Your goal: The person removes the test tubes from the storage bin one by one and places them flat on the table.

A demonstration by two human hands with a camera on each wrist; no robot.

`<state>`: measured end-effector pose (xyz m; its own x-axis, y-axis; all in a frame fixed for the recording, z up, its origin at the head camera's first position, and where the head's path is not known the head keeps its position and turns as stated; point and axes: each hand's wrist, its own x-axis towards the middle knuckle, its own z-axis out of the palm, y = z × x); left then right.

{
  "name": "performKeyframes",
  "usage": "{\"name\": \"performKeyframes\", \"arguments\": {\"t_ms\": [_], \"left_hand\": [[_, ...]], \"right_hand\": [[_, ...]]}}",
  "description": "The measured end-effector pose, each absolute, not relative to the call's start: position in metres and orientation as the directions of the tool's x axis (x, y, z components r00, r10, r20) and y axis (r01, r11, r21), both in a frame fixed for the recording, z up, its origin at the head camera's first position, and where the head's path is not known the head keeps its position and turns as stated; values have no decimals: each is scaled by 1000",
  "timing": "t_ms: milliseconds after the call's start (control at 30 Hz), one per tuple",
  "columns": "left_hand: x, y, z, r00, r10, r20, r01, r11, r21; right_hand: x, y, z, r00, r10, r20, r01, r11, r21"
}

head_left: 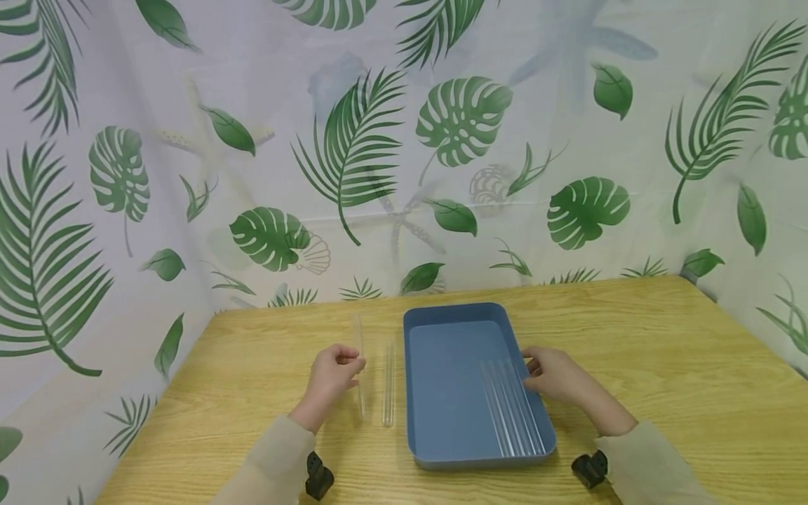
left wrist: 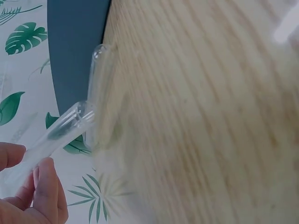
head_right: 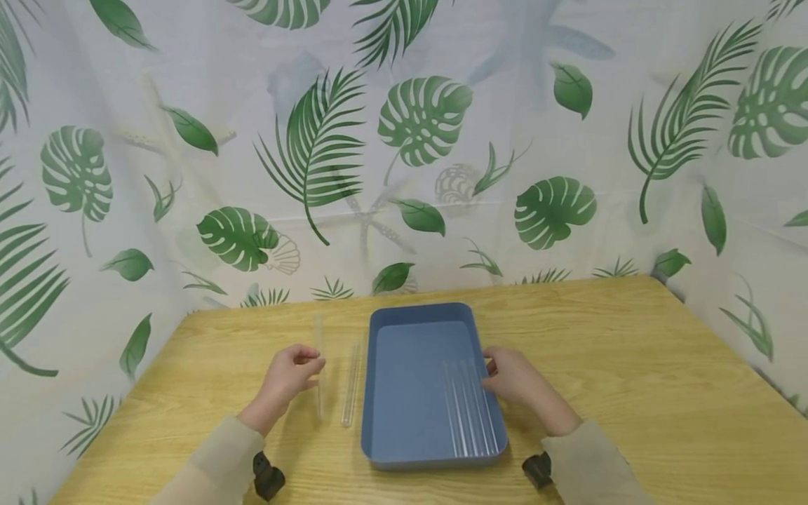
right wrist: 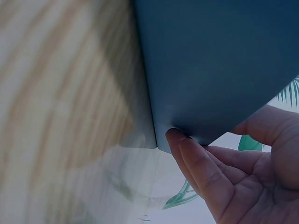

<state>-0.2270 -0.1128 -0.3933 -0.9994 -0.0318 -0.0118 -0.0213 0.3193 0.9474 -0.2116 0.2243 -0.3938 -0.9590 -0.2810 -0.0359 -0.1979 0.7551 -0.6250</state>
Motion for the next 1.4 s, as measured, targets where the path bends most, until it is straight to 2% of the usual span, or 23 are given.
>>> {"name": "performKeyframes", "arguments": {"t_ms": [800,1100,1400], "left_hand": [[-242,-111,-408,-997,-46,-67,-81,465,881],[-247,-109,-411,-996,-30,-88,-89,581,809],[-249,-106,-412,-995,6,-103,-77,624,778]], "right_hand": [[-211,224,-392,-959,-283,-32,-204,762,-615],[-211,223,-391,-958,-285,-33,-204,760,-617],[-210,223,-391,-959,-279,-41,-195,761,-619]]}}
